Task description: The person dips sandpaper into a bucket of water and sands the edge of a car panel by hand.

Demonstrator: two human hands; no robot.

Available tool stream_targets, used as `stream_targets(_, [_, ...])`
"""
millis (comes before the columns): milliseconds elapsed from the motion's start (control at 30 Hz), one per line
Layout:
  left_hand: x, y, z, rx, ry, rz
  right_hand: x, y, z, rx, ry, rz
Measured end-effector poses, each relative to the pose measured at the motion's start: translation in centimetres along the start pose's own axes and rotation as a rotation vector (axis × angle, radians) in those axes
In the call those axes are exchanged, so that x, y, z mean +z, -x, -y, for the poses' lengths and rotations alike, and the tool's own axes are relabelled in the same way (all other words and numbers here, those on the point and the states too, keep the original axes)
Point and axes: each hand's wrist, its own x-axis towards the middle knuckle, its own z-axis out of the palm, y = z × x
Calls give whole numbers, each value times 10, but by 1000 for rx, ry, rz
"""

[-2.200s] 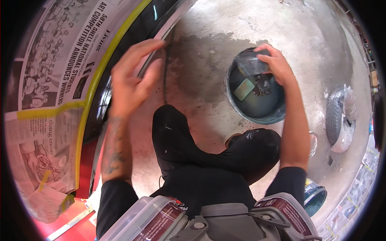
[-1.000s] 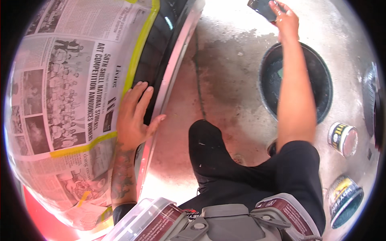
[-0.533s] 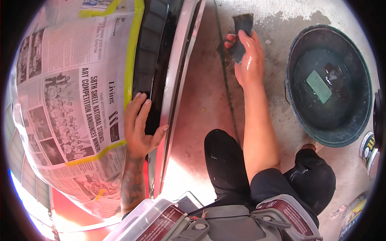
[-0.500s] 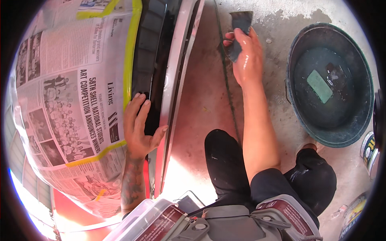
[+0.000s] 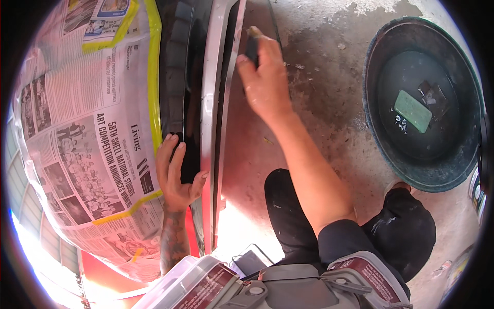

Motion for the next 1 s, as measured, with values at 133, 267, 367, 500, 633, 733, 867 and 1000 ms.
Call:
stream_targets(133, [-1,0,0,-5,-5,13,28,41,25,-159,237,-8])
stream_targets(267, [-2,1,0,-22,-10,43,37,38,35,-38,218,138])
stream_targets(367, [-2,0,1,-7,-3,32,40,4,26,-120,269,6])
stream_targets(500, [-2,2,0,-23,-2,31,40,-13,16,-203,287,-48])
stream_targets(633, [-3,0,2,-11,8,39,31,4,19,-185,234,40])
stream_targets(733, [-3,0,2,-10,11,48,25,0,17,-192,232,93])
stream_targets(867, [-3,1,2,-11,13,44,29,-37,4,-270,301,53])
stream_targets(1000, [-3,1,2,-24,10,41,35,-49,-1,-264,305,-9])
